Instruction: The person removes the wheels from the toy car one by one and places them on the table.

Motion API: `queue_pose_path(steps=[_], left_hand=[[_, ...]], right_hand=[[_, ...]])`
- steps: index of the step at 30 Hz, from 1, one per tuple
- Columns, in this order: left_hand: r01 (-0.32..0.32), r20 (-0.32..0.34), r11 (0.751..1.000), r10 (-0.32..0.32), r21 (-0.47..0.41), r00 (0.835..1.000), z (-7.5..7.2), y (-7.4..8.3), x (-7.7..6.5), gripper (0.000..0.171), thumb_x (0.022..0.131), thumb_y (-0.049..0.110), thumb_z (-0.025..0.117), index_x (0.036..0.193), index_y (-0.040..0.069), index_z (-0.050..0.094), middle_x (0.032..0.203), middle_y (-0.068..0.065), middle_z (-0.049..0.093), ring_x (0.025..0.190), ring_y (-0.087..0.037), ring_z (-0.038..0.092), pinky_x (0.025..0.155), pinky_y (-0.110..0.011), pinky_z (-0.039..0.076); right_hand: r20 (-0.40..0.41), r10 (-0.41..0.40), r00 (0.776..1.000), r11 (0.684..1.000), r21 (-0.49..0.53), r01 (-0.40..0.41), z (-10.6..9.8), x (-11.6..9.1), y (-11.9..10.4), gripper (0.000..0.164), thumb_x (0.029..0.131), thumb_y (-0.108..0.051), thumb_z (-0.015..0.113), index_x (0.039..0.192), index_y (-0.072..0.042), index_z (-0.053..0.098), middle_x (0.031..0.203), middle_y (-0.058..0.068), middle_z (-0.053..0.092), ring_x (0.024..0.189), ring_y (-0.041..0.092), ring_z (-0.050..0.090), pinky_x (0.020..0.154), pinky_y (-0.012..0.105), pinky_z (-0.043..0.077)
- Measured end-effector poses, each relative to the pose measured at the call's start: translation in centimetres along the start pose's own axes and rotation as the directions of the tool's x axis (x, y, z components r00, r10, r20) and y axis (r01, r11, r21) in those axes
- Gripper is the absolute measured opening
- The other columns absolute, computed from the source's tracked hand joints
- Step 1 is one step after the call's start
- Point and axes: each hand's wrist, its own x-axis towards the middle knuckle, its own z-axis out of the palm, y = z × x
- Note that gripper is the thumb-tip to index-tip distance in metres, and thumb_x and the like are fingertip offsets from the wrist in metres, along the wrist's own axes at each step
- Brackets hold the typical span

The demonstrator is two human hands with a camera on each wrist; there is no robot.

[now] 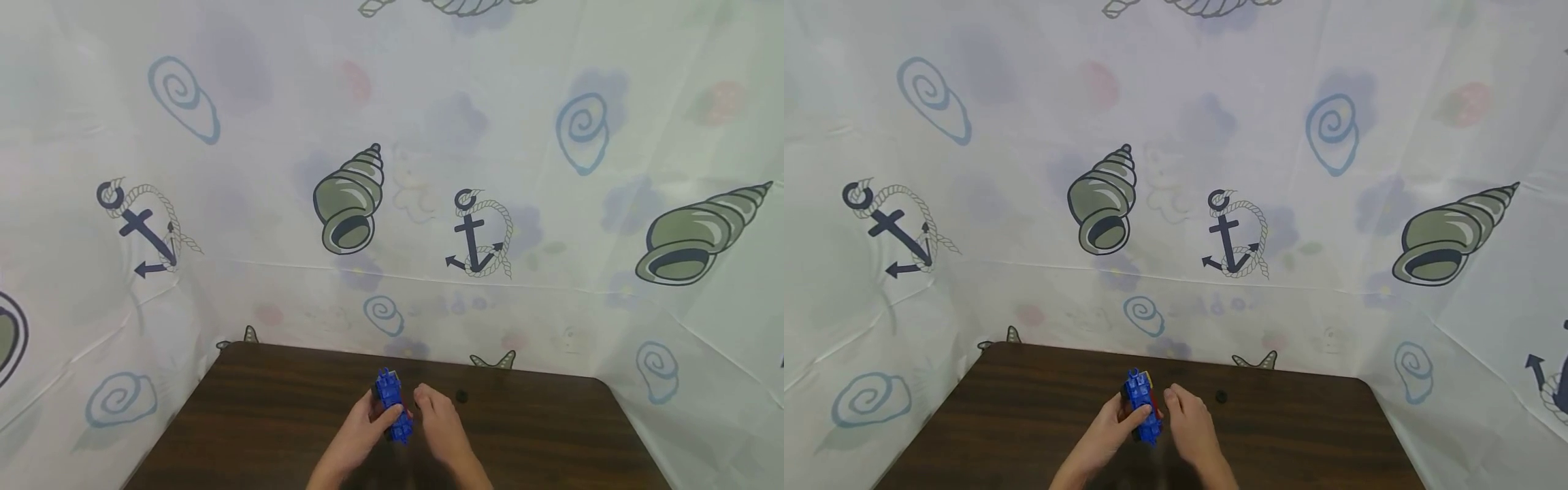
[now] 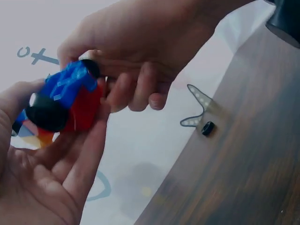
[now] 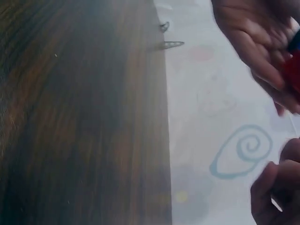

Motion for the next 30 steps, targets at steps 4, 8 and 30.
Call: queue_pose_path(steps=[4,8,30], left_hand=[[0.027,-0.060,1.000,-0.027,0.009,0.998,-0.2,0.2,-0.1,0.075,0.113,0.040,0.058,0.162,-0.006,0.023,0.131,-0.018,0.072,0.120,-0.030,0.073,0.102,-0.045,0.061],[0.043,-0.105,0.999,-0.042,0.007,0.994,-0.4,0.2,-0.2,0.080,0.112,0.043,0.058,0.165,0.000,0.017,0.143,-0.029,0.062,0.117,-0.038,0.073,0.099,-0.049,0.061],[0.025,-0.200,0.871,0.085,0.491,0.976,-0.3,1.4,-0.6,0.047,0.102,0.028,0.077,0.136,0.013,0.049,0.131,-0.014,0.068,0.122,-0.031,0.066,0.098,-0.052,0.058]], right_hand=[[0.039,0.055,0.998,0.998,0.041,-0.057,-0.7,0.3,1.0,0.039,0.114,-0.054,0.047,0.105,-0.018,0.061,0.082,-0.004,0.050,0.067,0.008,0.044,0.060,0.026,0.040],[0.025,0.093,0.995,0.994,0.057,-0.094,-1.6,0.6,2.3,0.038,0.107,-0.058,0.059,0.119,-0.024,0.069,0.083,-0.004,0.055,0.067,0.008,0.047,0.061,0.027,0.043],[-0.137,0.361,0.923,0.910,0.268,-0.316,-8.9,1.0,11.0,0.032,0.111,-0.016,0.061,0.138,0.001,0.057,0.104,0.020,0.078,0.082,0.022,0.068,0.072,0.031,0.057]])
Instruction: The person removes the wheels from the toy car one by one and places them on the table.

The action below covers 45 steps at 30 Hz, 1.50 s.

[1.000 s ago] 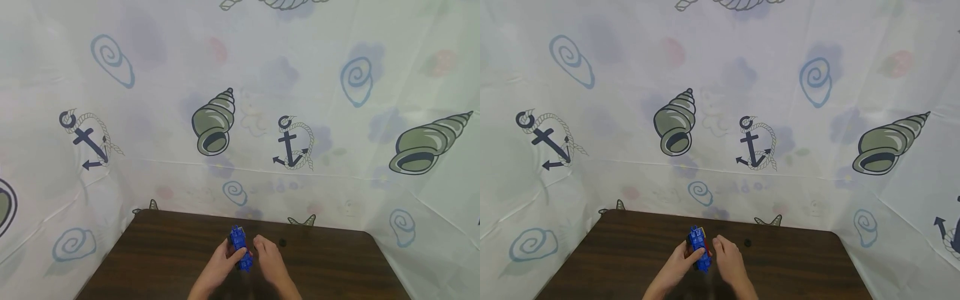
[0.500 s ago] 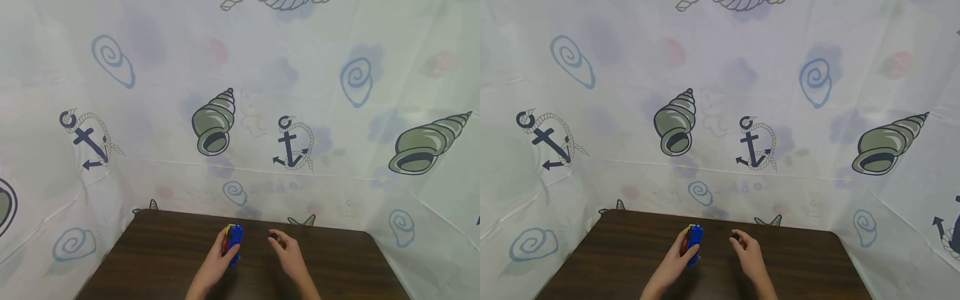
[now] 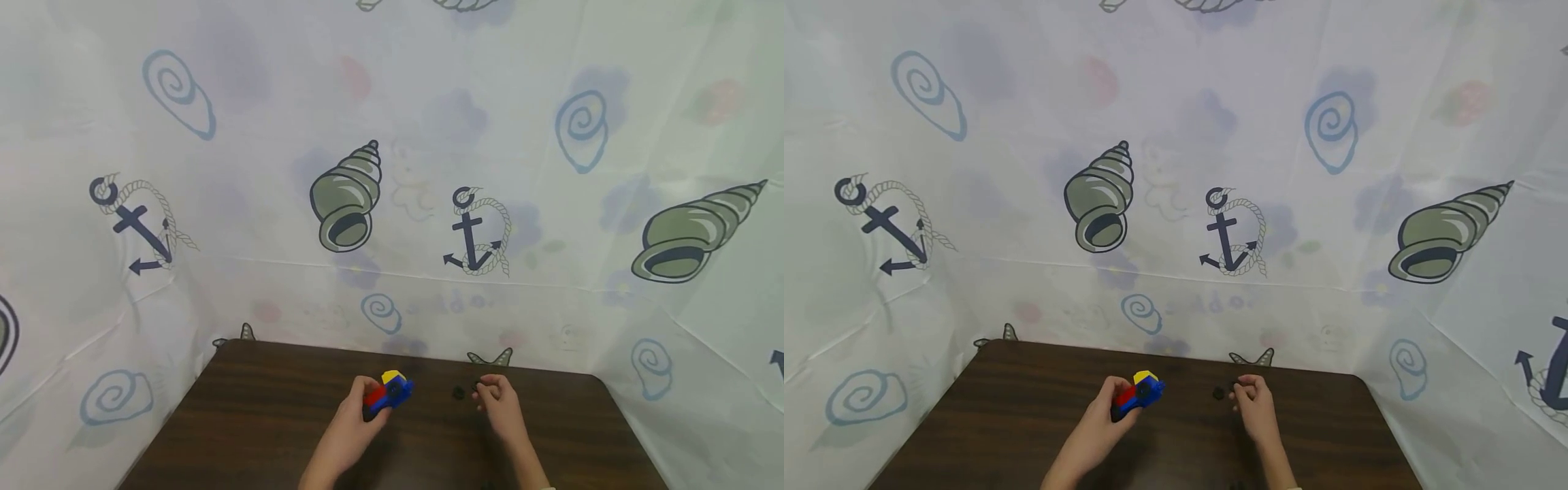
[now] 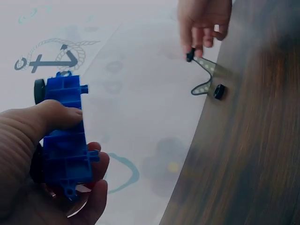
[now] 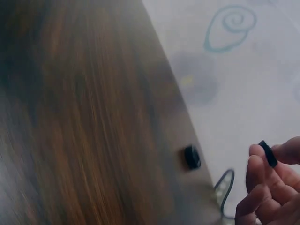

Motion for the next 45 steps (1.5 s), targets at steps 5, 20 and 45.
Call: queue_pose_path(steps=[5,20,45], left_hand=[[-0.010,0.036,1.000,0.009,0.008,0.999,-0.4,0.4,-0.2,0.042,0.100,0.024,0.079,0.132,0.013,0.054,0.128,-0.012,0.068,0.115,-0.026,0.066,0.094,-0.045,0.058],[0.012,0.052,1.000,-0.011,-0.012,0.999,-0.1,-0.5,0.1,0.043,0.104,0.032,0.074,0.138,0.012,0.057,0.139,-0.015,0.063,0.123,-0.031,0.063,0.099,-0.052,0.059],[0.037,0.096,0.999,-0.033,-0.039,0.995,0.3,-1.1,0.2,0.044,0.105,0.040,0.072,0.140,0.016,0.057,0.141,-0.016,0.064,0.122,-0.031,0.064,0.095,-0.049,0.056]], right_hand=[[-0.012,0.047,0.999,0.999,0.002,-0.047,-0.6,1.1,1.4,0.031,0.108,-0.013,0.066,0.131,0.006,0.058,0.098,0.018,0.079,0.069,0.020,0.069,0.063,0.030,0.056],[0.060,0.164,0.985,0.987,-0.002,-0.164,-0.3,2.8,2.8,0.034,0.105,-0.006,0.067,0.134,0.009,0.059,0.098,0.019,0.077,0.070,0.022,0.076,0.060,0.030,0.058],[0.076,0.152,0.986,0.988,0.003,-0.152,-0.1,3.4,3.4,0.030,0.105,-0.002,0.065,0.132,0.009,0.058,0.090,0.016,0.069,0.063,0.019,0.069,0.059,0.032,0.060]])
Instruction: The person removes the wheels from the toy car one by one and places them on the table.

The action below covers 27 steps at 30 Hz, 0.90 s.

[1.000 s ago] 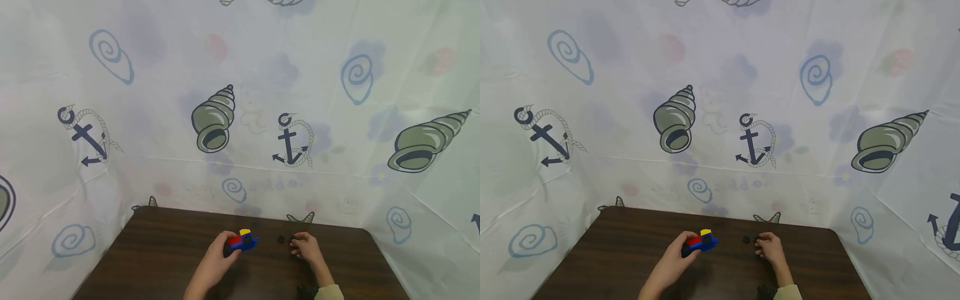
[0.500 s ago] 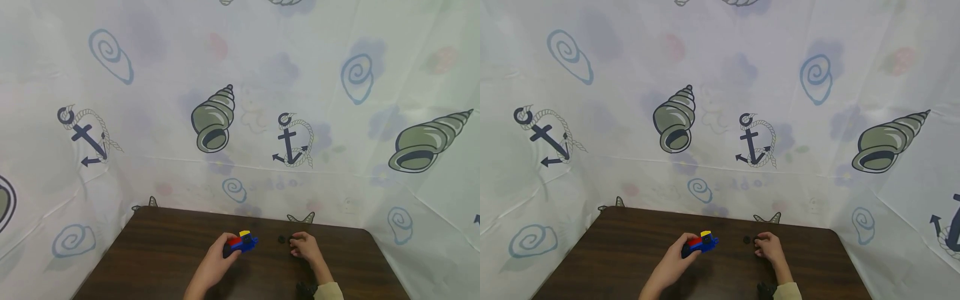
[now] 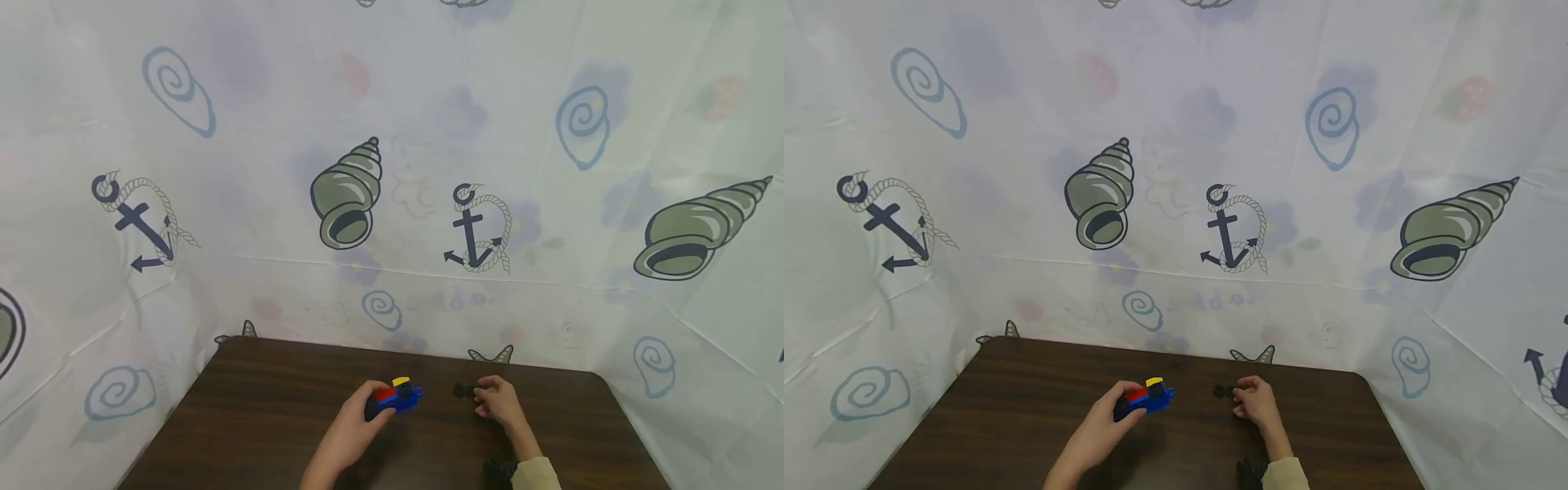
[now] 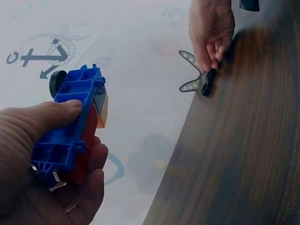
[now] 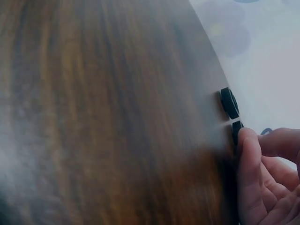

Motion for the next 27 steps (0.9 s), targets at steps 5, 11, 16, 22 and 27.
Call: queue_pose_path(steps=[5,11,16,22,27], left_hand=[[-0.014,-0.020,1.000,0.014,-0.005,1.000,0.1,0.3,0.0,0.050,0.104,0.038,0.073,0.142,0.014,0.050,0.139,-0.017,0.063,0.123,-0.031,0.064,0.095,-0.048,0.055],[0.000,-0.048,0.999,-0.003,-0.053,0.999,0.2,0.3,0.1,0.049,0.101,0.041,0.077,0.134,0.014,0.054,0.134,-0.016,0.067,0.122,-0.033,0.067,0.095,-0.048,0.060],[0.018,-0.058,0.994,-0.024,-0.106,0.998,0.3,0.4,0.1,0.055,0.099,0.044,0.079,0.138,0.013,0.056,0.131,-0.018,0.069,0.114,-0.029,0.071,0.086,-0.039,0.063],[0.018,-0.092,0.990,-0.032,-0.141,0.995,0.3,0.9,0.1,0.055,0.099,0.044,0.079,0.134,0.008,0.058,0.110,-0.010,0.069,0.090,-0.017,0.067,0.070,-0.027,0.057],[0.010,-0.118,0.995,-0.022,-0.100,0.993,0.6,1.1,0.1,0.047,0.100,0.045,0.077,0.128,0.011,0.061,0.098,-0.004,0.066,0.079,-0.012,0.059,0.064,-0.024,0.050]], right_hand=[[-0.030,-0.013,0.999,1.000,0.021,0.014,0.2,-0.1,0.2,0.031,0.107,-0.007,0.063,0.134,0.009,0.057,0.089,0.014,0.069,0.062,0.018,0.068,0.058,0.031,0.059],[-0.088,-0.032,0.996,0.999,0.041,0.035,0.5,-1.1,0.1,0.033,0.111,-0.017,0.058,0.132,0.007,0.059,0.086,0.010,0.070,0.061,0.016,0.064,0.057,0.027,0.056],[-0.074,-0.064,0.995,0.997,0.045,0.068,1.8,-2.2,-0.9,0.032,0.111,-0.021,0.060,0.129,0.006,0.063,0.083,0.006,0.070,0.060,0.014,0.062,0.057,0.026,0.055],[-0.015,-0.143,0.990,0.986,0.083,0.143,4.3,-4.0,-3.1,0.028,0.110,-0.018,0.063,0.121,0.007,0.067,0.079,0.006,0.069,0.055,0.013,0.058,0.055,0.026,0.052],[0.052,-0.240,0.969,0.969,0.080,0.235,6.2,-6.0,-5.2,0.025,0.111,-0.020,0.061,0.116,0.004,0.070,0.080,0.011,0.070,0.054,0.014,0.057,0.054,0.028,0.053]])
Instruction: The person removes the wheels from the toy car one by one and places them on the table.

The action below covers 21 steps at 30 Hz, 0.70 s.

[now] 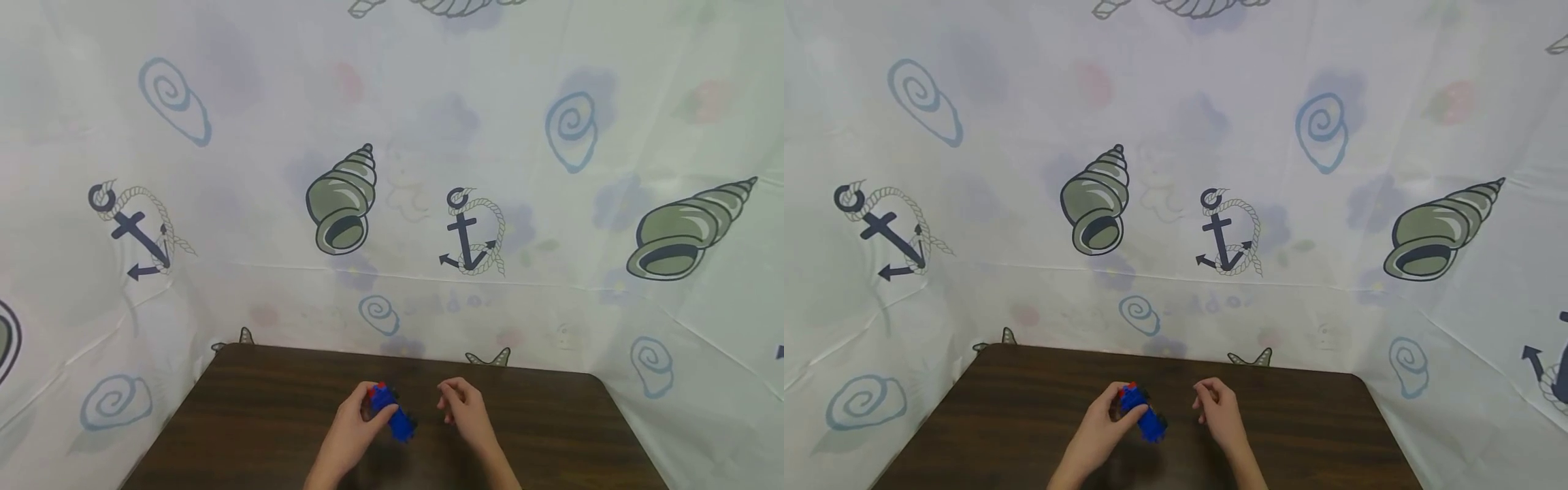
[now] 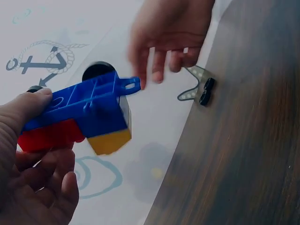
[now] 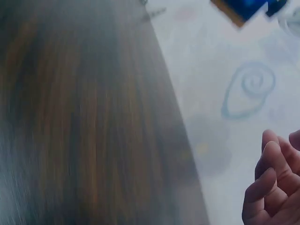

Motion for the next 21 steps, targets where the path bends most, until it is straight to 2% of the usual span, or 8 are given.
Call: queue_pose_path(steps=[4,8,12,14,16,19,21], left_hand=[[-0.003,0.004,1.000,0.003,0.020,1.000,0.6,0.0,-0.1,0.046,0.101,0.046,0.075,0.125,0.009,0.062,0.097,-0.003,0.067,0.079,-0.012,0.059,0.067,-0.024,0.050],[0.002,0.016,1.000,-0.002,0.007,1.000,1.2,0.0,-0.2,0.046,0.104,0.048,0.070,0.125,0.007,0.063,0.096,-0.004,0.066,0.081,-0.014,0.059,0.068,-0.025,0.051],[-0.011,0.038,1.000,0.011,-0.011,0.999,1.8,-0.1,-0.1,0.045,0.109,0.048,0.061,0.127,0.006,0.060,0.100,-0.006,0.066,0.083,-0.014,0.060,0.069,-0.026,0.052],[-0.030,0.054,0.999,0.031,-0.018,0.998,2.0,-0.1,-0.1,0.045,0.112,0.047,0.056,0.129,0.006,0.058,0.104,-0.007,0.066,0.085,-0.013,0.061,0.071,-0.026,0.052],[-0.054,0.065,0.998,0.056,-0.022,0.996,2.1,-0.1,-0.2,0.044,0.114,0.046,0.053,0.131,0.005,0.055,0.109,-0.008,0.066,0.089,-0.013,0.062,0.074,-0.026,0.053],[-0.074,0.080,0.997,0.076,-0.037,0.994,2.2,-0.1,-0.3,0.043,0.116,0.044,0.048,0.135,0.005,0.050,0.119,-0.012,0.066,0.101,-0.016,0.065,0.080,-0.028,0.054],[-0.072,0.095,0.996,0.077,-0.052,0.992,2.3,0.0,-0.4,0.043,0.117,0.042,0.044,0.139,0.005,0.045,0.124,-0.015,0.066,0.105,-0.019,0.066,0.081,-0.030,0.055]], right_hand=[[0.074,-0.059,0.996,0.997,-0.048,0.062,1.7,-1.2,-1.8,0.027,0.114,-0.028,0.057,0.113,-0.005,0.071,0.083,0.012,0.070,0.056,0.013,0.057,0.056,0.031,0.056],[0.140,-0.112,0.984,0.988,-0.088,0.125,3.1,-2.2,-3.7,0.036,0.116,-0.040,0.050,0.113,-0.010,0.070,0.083,0.009,0.068,0.058,0.014,0.058,0.056,0.032,0.056],[0.180,-0.185,0.966,0.958,-0.185,0.218,4.4,-3.1,-5.4,0.040,0.116,-0.048,0.043,0.107,-0.017,0.067,0.078,0.000,0.061,0.058,0.011,0.055,0.054,0.029,0.050],[0.188,-0.231,0.955,0.919,-0.280,0.277,5.0,-3.5,-6.0,0.036,0.117,-0.048,0.042,0.106,-0.023,0.065,0.075,-0.007,0.059,0.058,0.008,0.054,0.053,0.027,0.046],[0.188,-0.280,0.941,0.859,-0.388,0.333,5.4,-3.8,-6.4,0.034,0.117,-0.049,0.042,0.107,-0.026,0.065,0.071,-0.012,0.057,0.058,0.003,0.052,0.054,0.025,0.043],[0.178,-0.333,0.926,0.765,-0.523,0.375,5.9,-4.2,-6.8,0.033,0.116,-0.051,0.042,0.111,-0.028,0.065,0.067,-0.017,0.055,0.055,-0.001,0.049,0.053,0.024,0.040],[0.169,-0.354,0.920,0.718,-0.581,0.383,6.0,-4.2,-7.0,0.036,0.115,-0.053,0.041,0.109,-0.028,0.065,0.064,-0.017,0.051,0.052,-0.001,0.046,0.050,0.024,0.038]])
